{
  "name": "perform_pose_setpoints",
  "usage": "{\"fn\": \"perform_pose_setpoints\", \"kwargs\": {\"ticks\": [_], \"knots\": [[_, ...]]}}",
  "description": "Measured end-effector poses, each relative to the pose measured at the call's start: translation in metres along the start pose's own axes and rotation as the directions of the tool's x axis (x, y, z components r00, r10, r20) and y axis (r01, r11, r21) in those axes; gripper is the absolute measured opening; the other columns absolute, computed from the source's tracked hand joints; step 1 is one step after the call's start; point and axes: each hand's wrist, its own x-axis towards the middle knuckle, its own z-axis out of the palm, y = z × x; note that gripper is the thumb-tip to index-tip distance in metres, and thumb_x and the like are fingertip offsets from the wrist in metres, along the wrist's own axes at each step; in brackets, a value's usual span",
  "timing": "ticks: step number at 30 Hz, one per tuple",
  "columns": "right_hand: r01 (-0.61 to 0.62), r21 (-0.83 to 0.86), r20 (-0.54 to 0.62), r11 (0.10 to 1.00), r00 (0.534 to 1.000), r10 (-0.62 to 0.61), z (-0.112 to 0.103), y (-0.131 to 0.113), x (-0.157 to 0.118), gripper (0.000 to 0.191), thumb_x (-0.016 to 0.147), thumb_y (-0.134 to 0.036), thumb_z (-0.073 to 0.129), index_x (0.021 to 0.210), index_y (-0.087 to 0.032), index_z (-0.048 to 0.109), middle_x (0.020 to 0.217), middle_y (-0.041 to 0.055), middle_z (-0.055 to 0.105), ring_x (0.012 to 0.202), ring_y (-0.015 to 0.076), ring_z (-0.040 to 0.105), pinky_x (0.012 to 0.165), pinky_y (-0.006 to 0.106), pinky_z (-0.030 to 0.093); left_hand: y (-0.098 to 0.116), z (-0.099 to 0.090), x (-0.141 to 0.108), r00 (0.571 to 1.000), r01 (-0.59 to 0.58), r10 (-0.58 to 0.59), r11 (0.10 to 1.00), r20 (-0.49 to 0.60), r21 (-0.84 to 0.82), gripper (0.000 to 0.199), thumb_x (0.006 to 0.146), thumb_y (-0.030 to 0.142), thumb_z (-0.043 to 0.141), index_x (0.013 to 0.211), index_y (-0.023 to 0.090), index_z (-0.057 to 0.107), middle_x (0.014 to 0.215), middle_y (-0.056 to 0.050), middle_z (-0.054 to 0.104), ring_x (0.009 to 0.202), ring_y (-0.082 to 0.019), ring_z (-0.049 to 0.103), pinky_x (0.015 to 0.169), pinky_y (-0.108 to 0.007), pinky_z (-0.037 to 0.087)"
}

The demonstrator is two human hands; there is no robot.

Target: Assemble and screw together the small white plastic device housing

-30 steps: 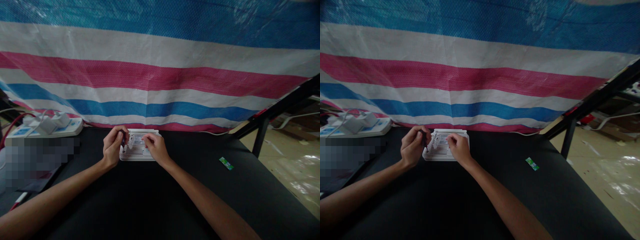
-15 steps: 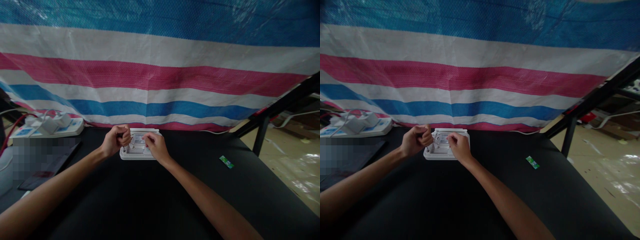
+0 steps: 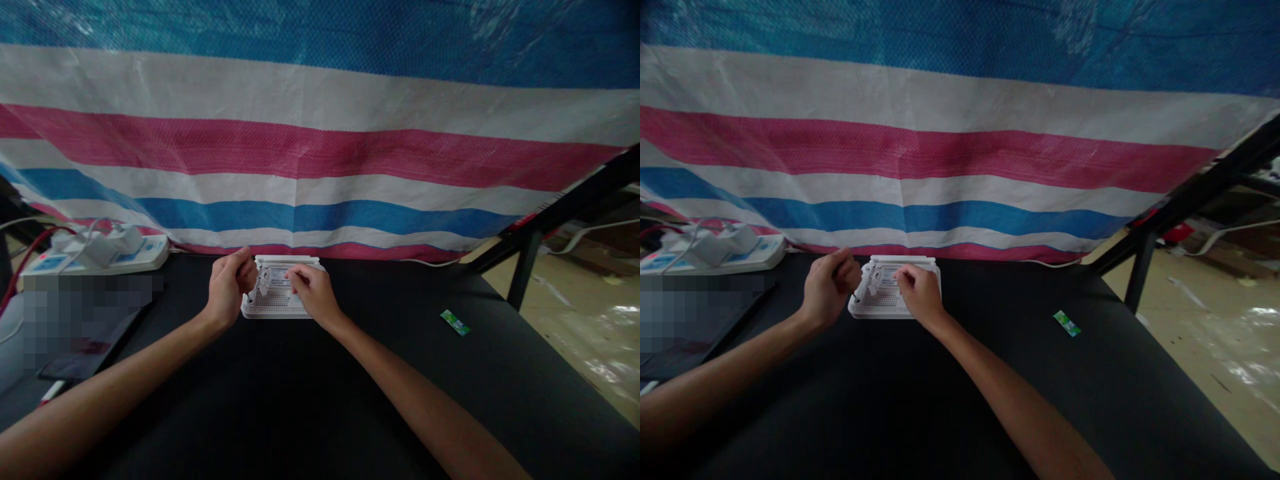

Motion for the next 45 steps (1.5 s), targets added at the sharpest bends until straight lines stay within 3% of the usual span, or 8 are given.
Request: {"fn": "perform_pose_setpoints", "kwargs": {"ticks": [5,15,21,27,31,36,41,45], "knots": [[-0.007,0.013,0.006,1.0,1.0,0.007,0.0,-0.001,0.0,0.02,0.088,-0.024,0.051,0.075,-0.018,0.065,0.055,-0.0027,0.056,0.052,0.0116,0.054,0.055,0.023,0.038,0.003,-0.013,0.016,0.926,0.212,-0.217,0.976,0.31,0.048,0.049,0.08,0.038,0.062,0.048,0.02,0.03,0.044,0.007,0.019,0.039,-0.006,0.018,0.038,-0.021,0.018],[0.009,-0.009,-0.005,1.0,1.0,-0.009,0.0,-0.002,0.0,0.019,0.087,-0.023,0.053,0.074,-0.017,0.066,0.054,-0.0033,0.054,0.051,0.0113,0.053,0.054,0.023,0.037,-0.006,-0.008,0.005,0.984,0.063,-0.062,0.998,0.168,-0.001,0.035,0.085,0.035,0.052,0.056,0.018,0.041,0.044,0.008,0.02,0.039,-0.007,0.016,0.039,-0.02,0.015],[-0.002,-0.016,0.001,1.0,1.0,0.002,-0.001,-0.005,-0.001,0.02,0.088,-0.023,0.052,0.074,-0.018,0.066,0.053,-0.0035,0.054,0.05,0.0113,0.052,0.054,0.023,0.037,-0.007,-0.005,0.001,0.986,0.092,-0.089,0.996,0.143,-0.01,0.032,0.083,0.033,0.048,0.056,0.018,0.04,0.045,0.007,0.019,0.04,-0.007,0.016,0.041,-0.019,0.019],[0.029,-0.064,0.017,0.997,0.999,-0.028,0.0,-0.005,-0.002,0.02,0.089,-0.025,0.052,0.075,-0.018,0.065,0.056,-0.0016,0.058,0.054,0.0128,0.054,0.055,0.023,0.037,-0.006,-0.023,0.017,0.847,0.263,-0.243,0.964,0.473,0.024,0.037,0.079,0.04,0.052,0.052,0.019,0.038,0.043,0.007,0.018,0.039,-0.007,0.016,0.04,-0.021,0.021],[0.048,-0.068,0.022,0.997,0.999,-0.047,0.0,-0.005,-0.001,0.02,0.089,-0.024,0.052,0.075,-0.017,0.065,0.057,-0.0013,0.058,0.054,0.0129,0.054,0.055,0.024,0.036,-0.002,-0.028,0.022,0.79,0.284,-0.259,0.958,0.556,0.042,0.035,0.08,0.039,0.049,0.053,0.019,0.039,0.043,0.007,0.019,0.038,-0.007,0.016,0.041,-0.021,0.023],[0.033,-0.064,0.019,0.997,0.999,-0.032,0.0,-0.006,-0.002,0.019,0.088,-0.022,0.053,0.075,-0.017,0.066,0.055,-0.002,0.057,0.052,0.0125,0.053,0.055,0.024,0.036,-0.005,-0.022,0.018,0.857,0.162,-0.164,0.986,0.488,0.048,0.035,0.082,0.042,0.049,0.056,0.018,0.046,0.041,0.007,0.02,0.037,-0.008,0.018,0.041,-0.021,0.02],[0.027,-0.066,0.017,0.997,1.0,-0.026,-0.001,-0.006,-0.002,0.018,0.087,-0.021,0.054,0.076,-0.018,0.067,0.055,-0.0025,0.057,0.052,0.0121,0.052,0.055,0.024,0.036,-0.027,-0.023,0.008,0.982,0.05,-0.094,0.966,0.164,0.255,0.027,0.073,0.031,0.061,0.054,0.016,0.048,0.045,0.005,0.033,0.039,-0.006,0.024,0.04,-0.02,0.014],[0.028,-0.057,0.013,0.998,1.0,-0.027,-0.001,-0.005,-0.002,0.019,0.088,-0.024,0.053,0.076,-0.018,0.067,0.055,-0.0025,0.056,0.051,0.0119,0.051,0.053,0.024,0.035,-0.035,-0.024,0.001,0.989,0.03,-0.058,0.979,0.135,0.204,0.038,0.076,0.033,0.062,0.05,0.017,0.039,0.044,0.006,0.028,0.04,-0.006,0.023,0.041,-0.021,0.017]]}}
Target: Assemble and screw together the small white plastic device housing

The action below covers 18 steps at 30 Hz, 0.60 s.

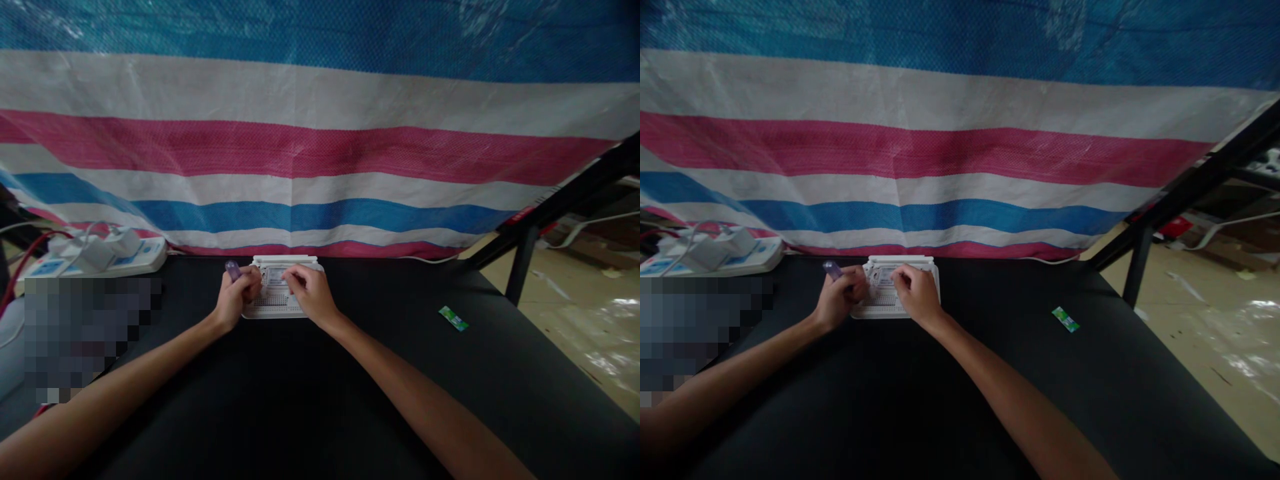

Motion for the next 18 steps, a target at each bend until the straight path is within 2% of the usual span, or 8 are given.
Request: {"fn": "perform_pose_setpoints", "kwargs": {"ticks": [3,6,8,12,15,18], "knots": [[0.0,0.006,0.001,1.0,1.0,0.0,0.0,0.001,0.0,0.019,0.087,-0.025,0.053,0.075,-0.018,0.066,0.055,-0.0022,0.056,0.053,0.0124,0.053,0.054,0.023,0.036,0.004,0.001,-0.001,0.998,-0.042,0.045,0.998,0.045,-0.055,0.05,0.079,0.056,0.062,0.053,0.018,0.042,0.043,0.007,0.025,0.039,-0.007,0.021,0.041,-0.022,0.018],[-0.005,0.006,-0.001,1.0,1.0,0.005,0.0,0.001,0.0,0.02,0.087,-0.026,0.052,0.075,-0.018,0.066,0.056,-0.0019,0.057,0.053,0.0125,0.054,0.054,0.023,0.037,0.008,0.002,-0.001,0.992,-0.075,0.078,0.997,0.1,-0.035,0.069,0.074,0.083,0.046,0.056,0.017,0.05,0.042,0.005,0.028,0.038,-0.008,0.022,0.04,-0.024,0.018],[-0.006,0.002,0.002,1.0,1.0,0.006,0.001,0.002,0.0,0.02,0.087,-0.026,0.052,0.075,-0.018,0.066,0.056,-0.0019,0.057,0.053,0.0123,0.054,0.054,0.023,0.037,0.01,0.002,0.0,0.99,-0.068,0.07,0.998,0.125,-0.02,0.075,0.072,0.089,0.037,0.052,0.017,0.049,0.042,0.003,0.03,0.038,-0.008,0.024,0.04,-0.025,0.018],[-0.006,0.002,0.003,1.0,1.0,0.006,0.001,0.002,0.0,0.02,0.087,-0.026,0.053,0.076,-0.017,0.067,0.056,-0.0018,0.057,0.053,0.0124,0.054,0.054,0.023,0.036,0.018,0.001,0.002,0.989,-0.039,0.044,0.999,0.14,-0.038,0.067,0.082,0.074,0.039,0.045,0.018,0.045,0.04,0.0,0.033,0.038,-0.01,0.031,0.04,-0.025,0.022],[-0.004,-0.001,0.005,1.0,1.0,0.004,0.001,0.002,0.001,0.02,0.088,-0.025,0.053,0.076,-0.017,0.067,0.055,-0.0022,0.056,0.053,0.0124,0.053,0.054,0.023,0.037,0.028,0.002,0.003,0.988,-0.035,0.055,0.99,0.144,-0.136,0.049,0.08,0.055,0.05,0.047,0.018,0.045,0.042,0.002,0.033,0.039,-0.01,0.03,0.041,-0.024,0.025],[-0.003,-0.021,0.005,1.0,1.0,0.003,0.001,0.002,0.001,0.02,0.088,-0.024,0.053,0.076,-0.018,0.067,0.055,-0.0023,0.057,0.053,0.0126,0.053,0.054,0.023,0.037,0.034,0.003,0.003,0.99,-0.046,0.071,0.979,0.118,-0.197,0.037,0.078,0.042,0.053,0.052,0.018,0.044,0.045,0.004,0.028,0.04,-0.009,0.027,0.042,-0.022,0.024]]}}
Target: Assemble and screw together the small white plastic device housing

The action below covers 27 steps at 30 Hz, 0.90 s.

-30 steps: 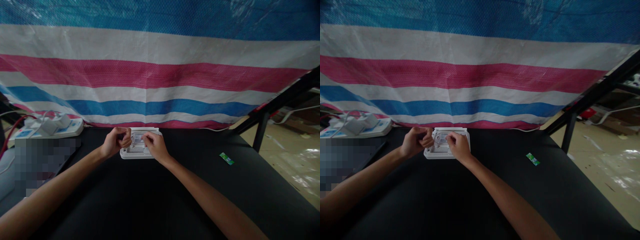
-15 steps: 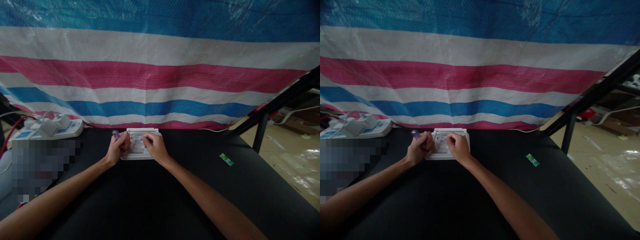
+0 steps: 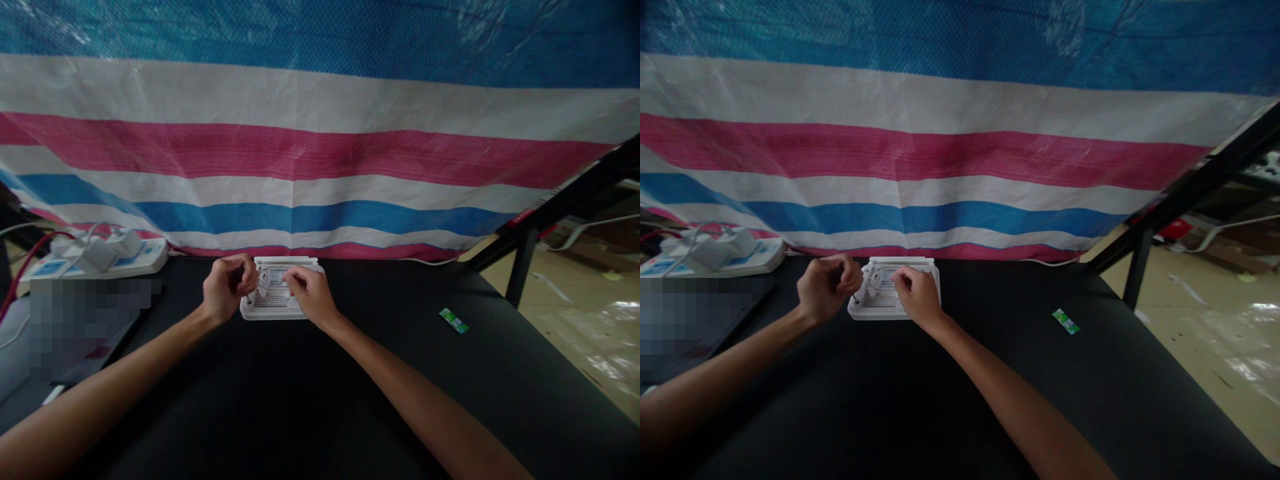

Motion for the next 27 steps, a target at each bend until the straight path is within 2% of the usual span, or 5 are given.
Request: {"fn": "perform_pose_setpoints", "kwargs": {"ticks": [12,17,20,23,27], "knots": [[0.005,-0.016,0.006,1.0,1.0,-0.004,-0.001,-0.003,0.0,0.019,0.088,-0.022,0.053,0.075,-0.018,0.066,0.056,-0.0017,0.058,0.053,0.0126,0.054,0.055,0.023,0.036,0.01,-0.005,0.003,0.926,0.232,-0.241,0.971,0.29,0.063,0.039,0.073,0.035,0.052,0.042,0.02,0.033,0.038,0.005,0.021,0.036,-0.008,0.019,0.043,-0.026,0.022],[0.009,-0.001,0.005,1.0,1.0,-0.009,0.0,-0.002,-0.001,0.019,0.088,-0.022,0.052,0.075,-0.017,0.066,0.056,-0.0018,0.057,0.054,0.0127,0.054,0.055,0.023,0.036,0.008,-0.003,0.003,0.977,0.139,-0.15,0.987,0.153,0.076,0.035,0.076,0.034,0.047,0.046,0.02,0.038,0.039,0.003,0.026,0.038,-0.01,0.024,0.043,-0.026,0.024],[0.004,0.003,0.002,1.0,1.0,-0.004,0.0,-0.002,-0.001,0.018,0.087,-0.021,0.053,0.075,-0.017,0.066,0.055,-0.0022,0.056,0.053,0.0123,0.053,0.054,0.023,0.036,0.008,0.001,0.001,0.999,0.038,-0.035,0.966,-0.015,0.256,0.036,0.083,0.033,0.045,0.051,0.017,0.048,0.043,-0.001,0.04,0.042,-0.012,0.037,0.045,-0.025,0.03],[0.002,-0.008,0.004,1.0,1.0,-0.002,0.0,-0.002,-0.001,0.018,0.087,-0.02,0.053,0.076,-0.017,0.066,0.054,-0.0028,0.055,0.052,0.0119,0.052,0.054,0.023,0.035,0.008,0.009,-0.003,0.986,0.001,0.066,0.915,-0.152,0.404,0.04,0.089,0.036,0.045,0.056,0.016,0.053,0.049,-0.003,0.049,0.047,-0.013,0.047,0.047,-0.025,0.036],[0.019,-0.014,0.007,1.0,1.0,-0.018,0.001,0.0,-0.001,0.018,0.087,-0.02,0.052,0.076,-0.016,0.066,0.055,-0.0025,0.055,0.052,0.0118,0.051,0.054,0.023,0.034,0.001,0.017,-0.008,0.965,-0.029,0.107,0.952,-0.241,0.306,0.04,0.09,0.039,0.048,0.057,0.017,0.047,0.049,0.002,0.04,0.045,-0.011,0.04,0.045,-0.022,0.034]]}}
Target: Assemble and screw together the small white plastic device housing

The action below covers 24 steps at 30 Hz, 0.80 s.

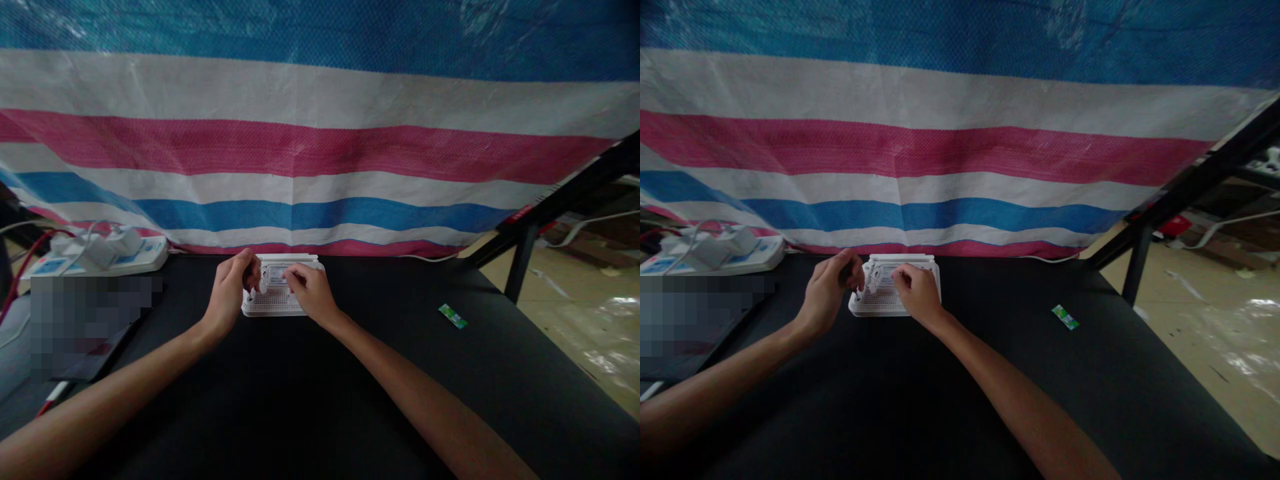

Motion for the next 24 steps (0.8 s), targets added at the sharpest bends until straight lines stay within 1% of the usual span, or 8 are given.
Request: {"fn": "perform_pose_setpoints", "kwargs": {"ticks": [2,4,7,12,15,18,20,24], "knots": [[0.003,-0.002,-0.001,1.0,1.0,-0.003,0.0,0.0,0.0,0.018,0.087,-0.019,0.053,0.075,-0.016,0.066,0.055,-0.0024,0.055,0.052,0.0118,0.051,0.054,0.023,0.034,-0.003,0.001,-0.002,1.0,-0.002,-0.001,0.993,-0.017,-0.12,0.041,0.088,0.038,0.048,0.053,0.019,0.04,0.046,0.004,0.03,0.042,-0.009,0.03,0.042,-0.022,0.027],[0.003,-0.008,0.0,1.0,1.0,-0.003,0.0,0.0,0.0,0.018,0.087,-0.02,0.052,0.075,-0.016,0.066,0.056,-0.0021,0.056,0.053,0.0118,0.052,0.054,0.023,0.035,-0.005,0.0,-0.001,0.998,0.047,-0.038,0.978,0.051,-0.201,0.043,0.085,0.037,0.048,0.049,0.019,0.034,0.044,0.005,0.023,0.04,-0.008,0.022,0.041,-0.023,0.021],[0.002,-0.017,0.003,1.0,1.0,-0.002,0.0,-0.001,0.0,0.019,0.088,-0.021,0.052,0.076,-0.016,0.066,0.057,-0.0018,0.058,0.054,0.0119,0.053,0.056,0.023,0.036,-0.004,-0.007,0.004,0.968,0.152,-0.104,0.967,0.23,-0.206,0.041,0.08,0.036,0.049,0.046,0.02,0.032,0.043,0.005,0.02,0.04,-0.008,0.019,0.041,-0.024,0.018],[0.006,-0.017,0.0,1.0,1.0,-0.006,0.0,0.0,0.0,0.02,0.088,-0.022,0.052,0.077,-0.016,0.067,0.056,-0.002,0.057,0.054,0.0117,0.053,0.055,0.023,0.035,-0.002,-0.014,0.01,0.948,0.19,-0.125,0.96,0.292,-0.205,0.037,0.076,0.037,0.047,0.046,0.021,0.034,0.043,0.005,0.019,0.039,-0.009,0.019,0.042,-0.025,0.018],[0.012,-0.013,-0.006,1.0,1.0,-0.012,0.001,0.001,-0.001,0.019,0.087,-0.022,0.052,0.076,-0.016,0.067,0.057,-0.0019,0.057,0.053,0.0114,0.052,0.055,0.023,0.035,-0.002,-0.01,0.007,0.962,0.167,-0.131,0.976,0.239,-0.138,0.037,0.079,0.037,0.045,0.047,0.02,0.038,0.043,0.005,0.022,0.04,-0.009,0.021,0.042,-0.025,0.019],[0.007,-0.011,-0.011,1.0,1.0,-0.007,0.001,0.001,0.0,0.019,0.087,-0.022,0.052,0.075,-0.016,0.066,0.055,-0.0024,0.055,0.052,0.0113,0.05,0.054,0.023,0.034,0.001,-0.004,0.001,0.996,0.079,-0.077,0.996,0.043,-0.042,0.037,0.082,0.034,0.045,0.049,0.019,0.042,0.045,0.003,0.029,0.042,-0.011,0.03,0.043,-0.025,0.025],[0.006,-0.008,-0.006,1.0,1.0,-0.006,0.001,0.001,0.0,0.02,0.087,-0.022,0.052,0.075,-0.016,0.066,0.054,-0.0026,0.055,0.051,0.0113,0.05,0.054,0.023,0.033,0.005,0.0,-0.002,0.996,0.054,-0.055,0.998,-0.075,-0.021,0.034,0.083,0.031,0.047,0.052,0.018,0.044,0.047,0.002,0.034,0.046,-0.011,0.036,0.046,-0.025,0.029],[0.012,-0.009,-0.008,1.0,1.0,-0.012,0.001,0.001,0.0,0.02,0.087,-0.021,0.051,0.074,-0.017,0.066,0.055,-0.0026,0.056,0.053,0.0116,0.051,0.054,0.023,0.035,0.006,0.005,-0.006,0.991,0.055,-0.068,0.992,-0.113,-0.116,0.033,0.087,0.033,0.051,0.058,0.018,0.046,0.054,0.003,0.036,0.05,-0.011,0.036,0.049,-0.025,0.031]]}}
